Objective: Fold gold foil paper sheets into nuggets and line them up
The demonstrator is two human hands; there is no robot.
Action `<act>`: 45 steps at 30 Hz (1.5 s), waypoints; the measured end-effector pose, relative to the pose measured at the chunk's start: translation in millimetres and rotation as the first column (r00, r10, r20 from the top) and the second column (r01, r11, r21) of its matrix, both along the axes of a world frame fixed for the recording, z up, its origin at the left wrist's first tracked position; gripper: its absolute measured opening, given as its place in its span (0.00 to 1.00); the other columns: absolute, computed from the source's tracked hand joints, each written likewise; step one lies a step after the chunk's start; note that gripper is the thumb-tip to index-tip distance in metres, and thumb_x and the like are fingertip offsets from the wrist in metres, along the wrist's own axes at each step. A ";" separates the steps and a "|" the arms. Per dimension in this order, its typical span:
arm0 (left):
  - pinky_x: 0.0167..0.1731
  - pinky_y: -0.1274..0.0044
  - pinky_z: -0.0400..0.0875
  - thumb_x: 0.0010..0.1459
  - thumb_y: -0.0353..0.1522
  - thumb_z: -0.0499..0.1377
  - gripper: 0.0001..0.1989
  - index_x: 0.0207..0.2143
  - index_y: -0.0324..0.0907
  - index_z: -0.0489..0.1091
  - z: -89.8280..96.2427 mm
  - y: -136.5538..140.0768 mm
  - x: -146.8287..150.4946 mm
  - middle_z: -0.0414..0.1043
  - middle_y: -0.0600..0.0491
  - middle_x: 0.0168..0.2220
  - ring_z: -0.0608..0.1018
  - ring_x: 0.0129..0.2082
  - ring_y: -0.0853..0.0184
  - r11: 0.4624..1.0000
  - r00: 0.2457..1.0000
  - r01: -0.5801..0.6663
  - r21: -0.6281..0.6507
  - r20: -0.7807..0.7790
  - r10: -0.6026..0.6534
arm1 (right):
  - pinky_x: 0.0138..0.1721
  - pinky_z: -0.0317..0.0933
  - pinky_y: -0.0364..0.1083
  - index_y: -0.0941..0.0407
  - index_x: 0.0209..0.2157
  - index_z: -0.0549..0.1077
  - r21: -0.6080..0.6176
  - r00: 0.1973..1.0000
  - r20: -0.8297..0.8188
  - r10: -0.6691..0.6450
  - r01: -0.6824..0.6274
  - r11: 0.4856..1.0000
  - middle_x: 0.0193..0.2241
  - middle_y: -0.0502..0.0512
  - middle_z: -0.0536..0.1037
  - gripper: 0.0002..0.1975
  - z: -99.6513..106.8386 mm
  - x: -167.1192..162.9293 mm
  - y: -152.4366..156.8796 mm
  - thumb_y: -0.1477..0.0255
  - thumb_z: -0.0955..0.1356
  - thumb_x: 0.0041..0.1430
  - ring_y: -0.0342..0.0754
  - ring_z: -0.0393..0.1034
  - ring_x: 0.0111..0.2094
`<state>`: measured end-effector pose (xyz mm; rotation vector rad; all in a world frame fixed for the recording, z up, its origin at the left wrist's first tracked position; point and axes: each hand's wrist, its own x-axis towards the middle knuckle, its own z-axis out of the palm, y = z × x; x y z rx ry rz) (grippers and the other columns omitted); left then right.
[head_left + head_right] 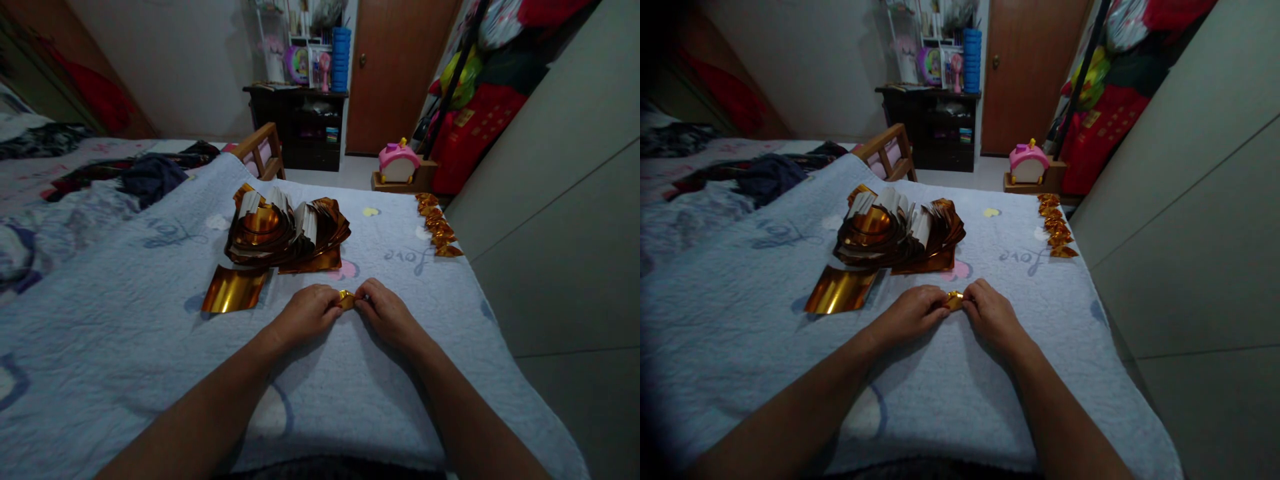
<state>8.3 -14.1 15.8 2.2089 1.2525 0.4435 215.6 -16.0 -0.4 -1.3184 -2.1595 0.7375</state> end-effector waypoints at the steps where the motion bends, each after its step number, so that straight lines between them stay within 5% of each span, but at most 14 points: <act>1: 0.34 0.74 0.62 0.58 0.29 0.58 0.06 0.28 0.41 0.73 0.2 0.1 0.0 0.72 0.51 0.28 0.72 0.31 0.63 1.000 1.000 -0.003 0.001 0.003 0.003 | 0.37 0.57 0.46 0.53 0.32 0.68 -0.003 1.000 0.007 -0.005 0.005 1.000 0.33 0.51 0.71 0.06 -0.4 0.2 0.3 0.78 0.64 0.61 0.47 0.65 0.35; 17: 0.36 0.73 0.62 0.62 0.34 0.57 0.09 0.29 0.41 0.72 -2.5 1.1 0.6 0.74 0.49 0.31 0.74 0.35 0.60 0.992 0.990 -0.124 0.000 -0.063 0.123 | 0.35 0.56 0.47 0.55 0.35 0.74 -0.096 0.982 0.172 -0.084 0.102 0.990 0.33 0.56 0.79 0.05 7.9 -8.4 3.2 0.76 0.66 0.61 0.50 0.71 0.34; 28: 0.40 0.71 0.66 0.66 0.35 0.54 0.11 0.33 0.41 0.72 5.0 -1.8 5.3 0.76 0.48 0.35 0.77 0.40 0.58 0.989 0.935 -0.132 0.070 -0.322 0.148 | 0.35 0.52 0.45 0.56 0.35 0.73 -0.060 0.946 0.271 -0.178 0.201 0.978 0.33 0.54 0.77 0.03 8.3 -15.7 2.0 0.74 0.67 0.63 0.48 0.68 0.34; 45: 0.39 0.71 0.66 0.64 0.33 0.55 0.07 0.35 0.41 0.71 1.9 -2.5 3.1 0.75 0.49 0.35 0.76 0.39 0.60 0.990 0.962 -0.126 0.070 -0.233 0.139 | 0.34 0.52 0.44 0.55 0.39 0.74 -0.049 0.962 0.235 -0.136 0.152 0.987 0.32 0.51 0.75 0.06 6.8 -12.9 2.4 0.75 0.66 0.62 0.46 0.66 0.32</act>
